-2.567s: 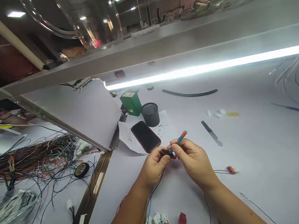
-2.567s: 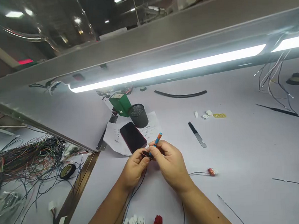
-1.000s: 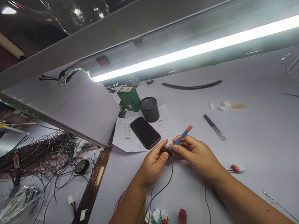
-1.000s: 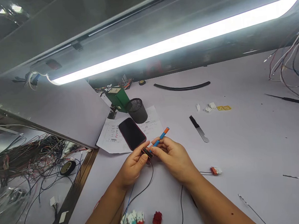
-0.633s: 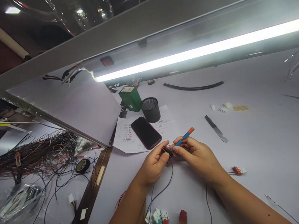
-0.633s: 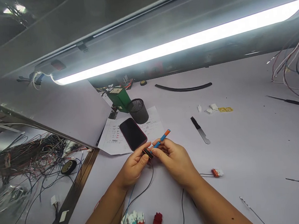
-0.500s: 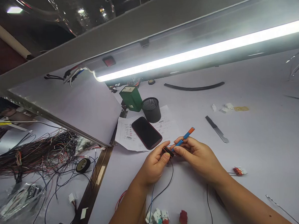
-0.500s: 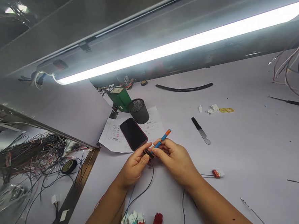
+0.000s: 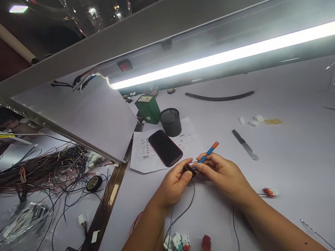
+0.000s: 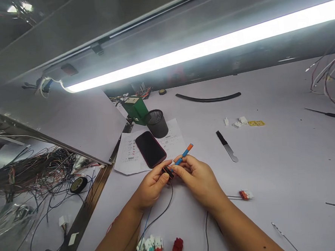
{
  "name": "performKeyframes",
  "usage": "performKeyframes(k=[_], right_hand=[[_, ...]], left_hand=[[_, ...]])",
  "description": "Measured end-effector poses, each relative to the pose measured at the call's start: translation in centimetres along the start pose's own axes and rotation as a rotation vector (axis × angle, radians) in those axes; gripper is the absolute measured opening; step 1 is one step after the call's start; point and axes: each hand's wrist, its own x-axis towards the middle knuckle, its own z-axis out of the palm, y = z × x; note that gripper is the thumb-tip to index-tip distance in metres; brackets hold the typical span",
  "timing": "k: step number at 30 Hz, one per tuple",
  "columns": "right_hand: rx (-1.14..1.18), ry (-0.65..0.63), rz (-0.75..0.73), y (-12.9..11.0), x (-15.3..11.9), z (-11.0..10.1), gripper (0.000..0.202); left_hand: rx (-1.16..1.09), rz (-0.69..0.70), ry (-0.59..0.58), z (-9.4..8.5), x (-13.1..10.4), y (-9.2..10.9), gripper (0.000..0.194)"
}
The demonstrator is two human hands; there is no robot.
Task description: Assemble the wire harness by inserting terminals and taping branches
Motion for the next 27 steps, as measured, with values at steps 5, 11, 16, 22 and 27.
performKeyframes(k=[5, 11, 16, 22, 27], right_hand=[[-0.077, -0.014, -0.046, -0.1, -0.1, 0.0, 0.023], [-0.159, -0.026, -0.107, 0.4, -0.3, -0.2, 0.018], [-0.306, 0.010, -0.154, 0.9, -0.5, -0.2, 0.018], [-0.260, -0.023, -0.154, 0.6, -0.3, 0.0, 0.017], [-0.079, -0.023, -0.068, 0.3, 0.0, -0.2, 0.022]], left_hand=[[0.008, 0.021, -0.035, 0.0, 0.1, -0.1, 0.045], [-0.023, 0.037, -0.045, -0.1, 0.1, -0.5, 0.044], [0.026, 0.028, -0.007, -0.1, 0.1, -0.4, 0.042], [-0.004, 0.029, 0.031, -0.2, 0.2, -0.5, 0.040], [-0.099, 0.002, 0.038, -0.1, 0.4, -0.6, 0.043]])
